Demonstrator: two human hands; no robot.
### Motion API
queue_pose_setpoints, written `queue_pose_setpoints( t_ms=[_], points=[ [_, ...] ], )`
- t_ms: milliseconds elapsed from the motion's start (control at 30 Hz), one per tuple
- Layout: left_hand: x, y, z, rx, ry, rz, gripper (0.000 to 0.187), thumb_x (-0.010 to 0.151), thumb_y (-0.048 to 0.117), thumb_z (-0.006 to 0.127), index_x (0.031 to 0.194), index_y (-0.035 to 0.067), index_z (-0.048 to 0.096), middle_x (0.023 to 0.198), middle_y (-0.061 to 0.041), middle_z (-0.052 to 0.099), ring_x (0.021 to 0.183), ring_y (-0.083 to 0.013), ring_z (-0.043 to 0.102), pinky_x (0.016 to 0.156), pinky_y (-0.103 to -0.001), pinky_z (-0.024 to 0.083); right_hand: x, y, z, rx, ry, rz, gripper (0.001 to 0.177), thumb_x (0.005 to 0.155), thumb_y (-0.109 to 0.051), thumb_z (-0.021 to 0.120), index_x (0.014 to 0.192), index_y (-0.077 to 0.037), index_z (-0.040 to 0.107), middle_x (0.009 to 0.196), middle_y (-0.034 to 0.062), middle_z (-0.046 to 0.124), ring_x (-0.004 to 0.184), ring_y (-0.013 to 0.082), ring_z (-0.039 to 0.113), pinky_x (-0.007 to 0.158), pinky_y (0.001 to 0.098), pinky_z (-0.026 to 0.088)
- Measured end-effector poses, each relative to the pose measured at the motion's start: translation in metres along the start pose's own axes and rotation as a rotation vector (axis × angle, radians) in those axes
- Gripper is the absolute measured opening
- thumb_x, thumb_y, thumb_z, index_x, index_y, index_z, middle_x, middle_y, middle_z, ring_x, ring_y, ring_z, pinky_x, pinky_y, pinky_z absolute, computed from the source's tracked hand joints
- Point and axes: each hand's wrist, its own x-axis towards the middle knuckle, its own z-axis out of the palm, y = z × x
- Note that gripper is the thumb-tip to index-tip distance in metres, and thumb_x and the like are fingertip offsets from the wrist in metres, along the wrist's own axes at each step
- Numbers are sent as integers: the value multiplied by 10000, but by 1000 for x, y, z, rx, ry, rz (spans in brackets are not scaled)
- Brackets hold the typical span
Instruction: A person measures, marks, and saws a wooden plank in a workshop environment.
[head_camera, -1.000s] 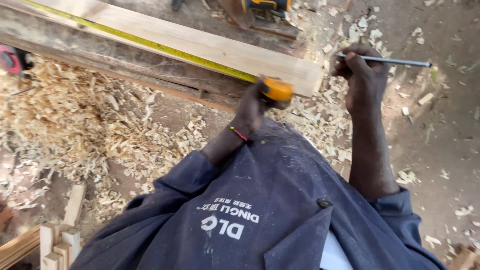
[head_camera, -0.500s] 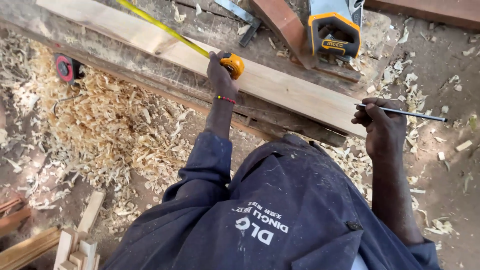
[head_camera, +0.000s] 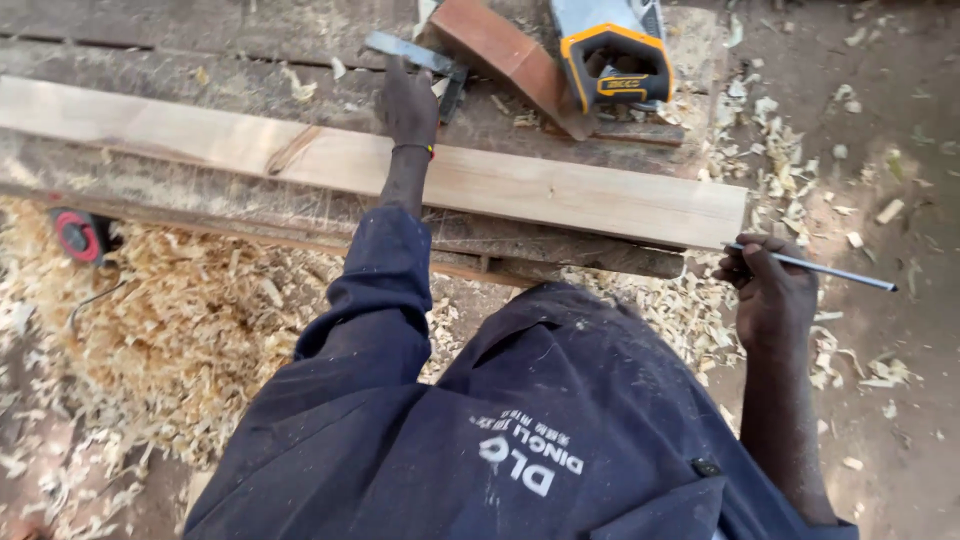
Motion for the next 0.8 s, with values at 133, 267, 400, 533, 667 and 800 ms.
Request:
queue_pose_setpoints(
  t_ms=[133, 267, 400, 533, 667, 800],
  points=[
    [0, -26, 54, 268, -2, 333, 282, 866, 69, 742, 1111, 75, 602, 1049, -167, 672, 1000, -446, 625, 978, -594, 432, -14, 5, 1, -27, 75, 20, 106, 953, -129, 698, 1042, -72, 700, 864, 82, 697, 756, 178, 693, 629, 279, 562],
    [-3, -22, 56, 346, 15, 479, 169, 749, -4, 524, 850, 117, 585, 739, -139, 616, 665, -422, 585, 694, -492, 387, -30, -5, 26, -122, 60, 25, 263, 999, -286, 622, 1062, -46, 710, 923, 93, 689, 847, 198, 672, 707, 325, 553],
    [-20, 36, 26, 181, 285, 466, 163, 705, 225, 680, 855, 209, 620, 691, -46, 719, 694, -361, 677, 573, -482, 393, -27, -8, 35, -207, 36, -29, 266, 988, -195, 542, 1025, -22, 740, 968, 99, 729, 863, 203, 666, 810, 311, 560],
    [-136, 104, 0, -28, 175, 615, 219, 815, 7, 672, 999, 125, 666, 967, -95, 670, 941, -353, 628, 749, -522, 478, -27, 13, 31, -112, -31, 13, 236, 993, -99, 538, 1087, -36, 745, 879, 79, 710, 864, 182, 672, 858, 335, 553],
    [-250, 129, 39, -212, -371, 845, 311, 789, 27, 686, 1063, 175, 694, 958, -67, 644, 982, -337, 623, 834, -466, 503, -27, 22, 37, -30, -50, 43, 268, 1043, -209, 549, 1131, 3, 687, 683, 76, 515, 580, 123, 510, 501, 215, 398],
    [-298, 123, 79, -244, -649, 1044, 254, 792, 110, 666, 1031, 196, 662, 865, -17, 543, 902, -296, 600, 801, -401, 495, -12, 61, 13, 36, -58, 154, 219, 1033, -243, 664, 1021, -28, 630, 652, 70, 501, 476, 95, 436, 399, 233, 364]
  ],
)
